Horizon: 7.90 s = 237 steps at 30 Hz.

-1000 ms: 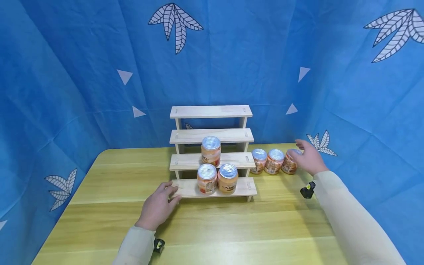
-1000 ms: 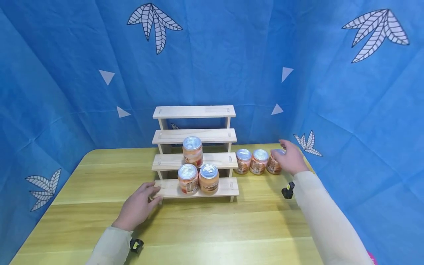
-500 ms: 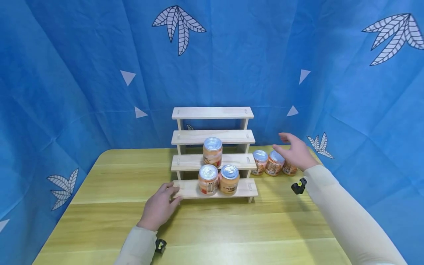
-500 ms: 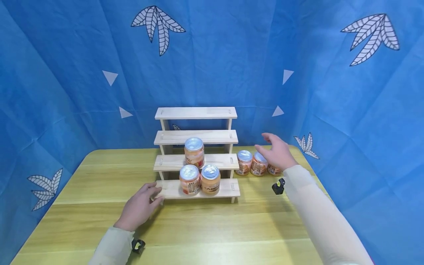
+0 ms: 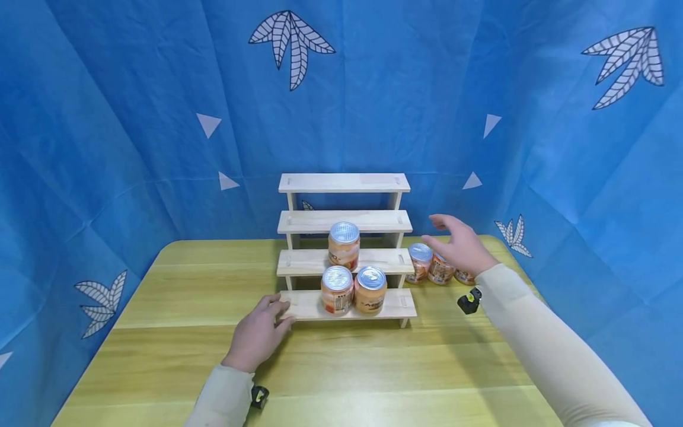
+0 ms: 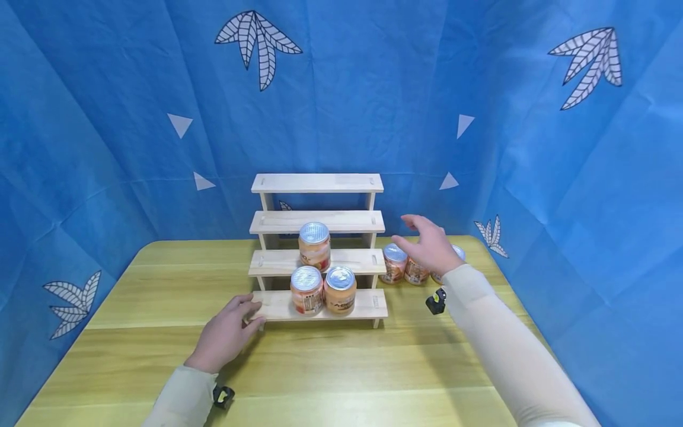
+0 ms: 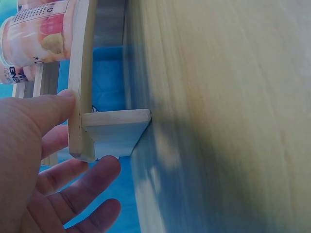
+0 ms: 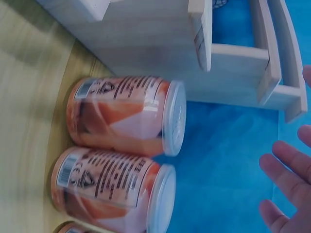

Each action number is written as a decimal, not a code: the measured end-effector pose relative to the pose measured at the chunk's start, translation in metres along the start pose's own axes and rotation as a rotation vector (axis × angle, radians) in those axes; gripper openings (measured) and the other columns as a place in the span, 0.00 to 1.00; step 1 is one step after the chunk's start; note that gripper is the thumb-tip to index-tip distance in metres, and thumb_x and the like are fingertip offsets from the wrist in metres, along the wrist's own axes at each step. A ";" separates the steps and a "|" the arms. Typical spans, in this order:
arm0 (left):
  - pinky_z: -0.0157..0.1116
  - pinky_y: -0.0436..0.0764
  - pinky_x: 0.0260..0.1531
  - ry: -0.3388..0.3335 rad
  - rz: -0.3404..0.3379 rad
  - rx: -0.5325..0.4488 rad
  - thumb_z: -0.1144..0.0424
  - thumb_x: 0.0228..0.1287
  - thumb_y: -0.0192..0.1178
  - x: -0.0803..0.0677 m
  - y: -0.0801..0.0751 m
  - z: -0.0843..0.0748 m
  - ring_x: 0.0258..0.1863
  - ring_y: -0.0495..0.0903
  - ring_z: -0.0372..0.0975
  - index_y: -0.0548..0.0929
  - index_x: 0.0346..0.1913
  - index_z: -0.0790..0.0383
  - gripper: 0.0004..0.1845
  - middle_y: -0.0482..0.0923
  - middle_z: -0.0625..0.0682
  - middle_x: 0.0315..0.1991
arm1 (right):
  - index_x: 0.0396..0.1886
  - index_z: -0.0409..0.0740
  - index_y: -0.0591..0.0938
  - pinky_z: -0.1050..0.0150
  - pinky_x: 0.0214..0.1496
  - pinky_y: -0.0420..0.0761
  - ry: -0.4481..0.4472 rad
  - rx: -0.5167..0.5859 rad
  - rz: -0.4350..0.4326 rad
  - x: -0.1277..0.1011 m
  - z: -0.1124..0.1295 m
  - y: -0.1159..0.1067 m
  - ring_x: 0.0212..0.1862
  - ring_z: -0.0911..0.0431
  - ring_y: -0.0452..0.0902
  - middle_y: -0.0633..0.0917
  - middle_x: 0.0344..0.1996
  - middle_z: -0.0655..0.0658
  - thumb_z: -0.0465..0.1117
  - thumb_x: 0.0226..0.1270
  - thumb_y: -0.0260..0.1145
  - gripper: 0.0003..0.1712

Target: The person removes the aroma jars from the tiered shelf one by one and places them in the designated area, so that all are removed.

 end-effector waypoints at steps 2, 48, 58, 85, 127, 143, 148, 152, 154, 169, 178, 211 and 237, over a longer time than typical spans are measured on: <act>0.51 0.85 0.45 0.000 0.001 0.001 0.50 0.68 0.66 0.000 0.000 0.000 0.53 0.83 0.54 0.84 0.59 0.60 0.22 0.75 0.59 0.65 | 0.76 0.42 0.64 0.36 0.67 0.68 -0.014 0.002 0.001 0.001 0.005 0.002 0.70 0.39 0.65 0.70 0.71 0.36 0.64 0.72 0.60 0.44; 0.51 0.84 0.50 0.005 -0.026 -0.027 0.50 0.67 0.67 0.004 0.010 0.002 0.55 0.82 0.52 0.84 0.58 0.59 0.22 0.76 0.58 0.64 | 0.74 0.45 0.68 0.38 0.74 0.57 -0.298 0.036 0.122 0.029 0.118 0.067 0.67 0.47 0.72 0.77 0.66 0.43 0.61 0.64 0.71 0.46; 0.51 0.84 0.51 -0.008 -0.014 -0.024 0.50 0.67 0.67 0.001 0.008 0.004 0.56 0.82 0.53 0.84 0.59 0.59 0.22 0.75 0.58 0.65 | 0.75 0.46 0.66 0.42 0.72 0.61 -0.289 0.028 0.157 0.032 0.131 0.086 0.71 0.48 0.68 0.76 0.68 0.47 0.64 0.61 0.72 0.49; 0.49 0.84 0.51 0.003 -0.028 -0.034 0.49 0.67 0.67 0.000 0.004 0.007 0.55 0.82 0.51 0.84 0.58 0.58 0.23 0.75 0.57 0.65 | 0.72 0.53 0.70 0.41 0.63 0.74 -0.139 0.081 0.124 0.040 0.128 0.093 0.62 0.47 0.71 0.79 0.61 0.48 0.65 0.53 0.77 0.49; 0.50 0.83 0.53 -0.016 -0.009 -0.017 0.49 0.67 0.67 -0.001 0.005 0.004 0.59 0.80 0.52 0.84 0.60 0.59 0.23 0.74 0.57 0.66 | 0.73 0.47 0.67 0.47 0.54 0.82 -0.017 0.133 0.043 0.016 0.056 0.029 0.56 0.47 0.77 0.80 0.57 0.43 0.64 0.53 0.77 0.53; 0.52 0.83 0.52 -0.008 -0.021 -0.023 0.50 0.67 0.67 -0.001 0.004 0.002 0.58 0.80 0.53 0.84 0.59 0.60 0.23 0.74 0.59 0.66 | 0.73 0.45 0.67 0.44 0.56 0.81 0.038 0.113 -0.013 0.001 0.024 0.010 0.59 0.44 0.75 0.78 0.61 0.40 0.65 0.54 0.76 0.53; 0.52 0.83 0.51 -0.004 -0.025 -0.018 0.50 0.67 0.67 -0.001 0.004 0.002 0.58 0.80 0.53 0.84 0.59 0.60 0.23 0.74 0.59 0.66 | 0.72 0.44 0.67 0.42 0.57 0.81 0.041 0.106 -0.020 -0.008 0.015 0.003 0.60 0.42 0.75 0.77 0.61 0.39 0.65 0.55 0.75 0.53; 0.52 0.83 0.52 -0.005 -0.024 -0.017 0.50 0.67 0.67 -0.001 0.005 0.003 0.58 0.80 0.53 0.84 0.59 0.59 0.23 0.74 0.59 0.66 | 0.72 0.43 0.67 0.41 0.56 0.80 0.051 0.097 -0.020 -0.016 0.006 -0.001 0.59 0.41 0.75 0.77 0.61 0.38 0.64 0.57 0.75 0.51; 0.53 0.83 0.52 -0.002 -0.027 -0.021 0.51 0.67 0.68 -0.001 0.005 0.003 0.58 0.80 0.54 0.84 0.59 0.59 0.23 0.75 0.59 0.65 | 0.72 0.43 0.67 0.41 0.56 0.80 0.052 0.101 -0.024 -0.019 0.002 -0.001 0.59 0.41 0.75 0.77 0.60 0.37 0.63 0.58 0.75 0.50; 0.53 0.81 0.55 -0.024 0.011 -0.017 0.49 0.68 0.66 0.001 0.005 0.005 0.59 0.80 0.53 0.83 0.60 0.58 0.24 0.73 0.58 0.67 | 0.70 0.36 0.67 0.44 0.54 0.83 0.013 0.113 0.005 -0.033 -0.029 0.027 0.54 0.41 0.80 0.79 0.57 0.34 0.51 0.57 0.79 0.47; 0.53 0.81 0.55 -0.038 0.017 -0.012 0.49 0.68 0.66 0.001 0.007 0.005 0.60 0.79 0.53 0.83 0.61 0.58 0.24 0.73 0.59 0.67 | 0.70 0.35 0.69 0.39 0.58 0.78 -0.038 0.086 -0.002 -0.037 -0.034 0.042 0.57 0.38 0.78 0.78 0.60 0.32 0.47 0.55 0.80 0.47; 0.52 0.82 0.54 -0.026 0.004 -0.013 0.48 0.68 0.65 0.002 0.008 0.007 0.60 0.79 0.53 0.83 0.60 0.59 0.24 0.73 0.58 0.68 | 0.63 0.42 0.73 0.41 0.56 0.79 -0.013 0.080 0.015 -0.037 -0.052 0.074 0.55 0.40 0.80 0.82 0.54 0.36 0.54 0.53 0.81 0.43; 0.50 0.85 0.49 -0.005 -0.016 0.000 0.49 0.68 0.66 -0.001 0.005 0.003 0.56 0.82 0.52 0.84 0.59 0.59 0.23 0.74 0.58 0.66 | 0.72 0.40 0.70 0.38 0.65 0.74 -0.142 0.114 0.000 -0.042 0.028 0.053 0.65 0.40 0.73 0.77 0.64 0.36 0.59 0.69 0.67 0.41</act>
Point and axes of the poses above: each hand's wrist, its own x-axis towards the middle knuckle, its own y-axis out of the palm, z = x × y, the point moved 8 cm from there along x, towards the middle knuckle
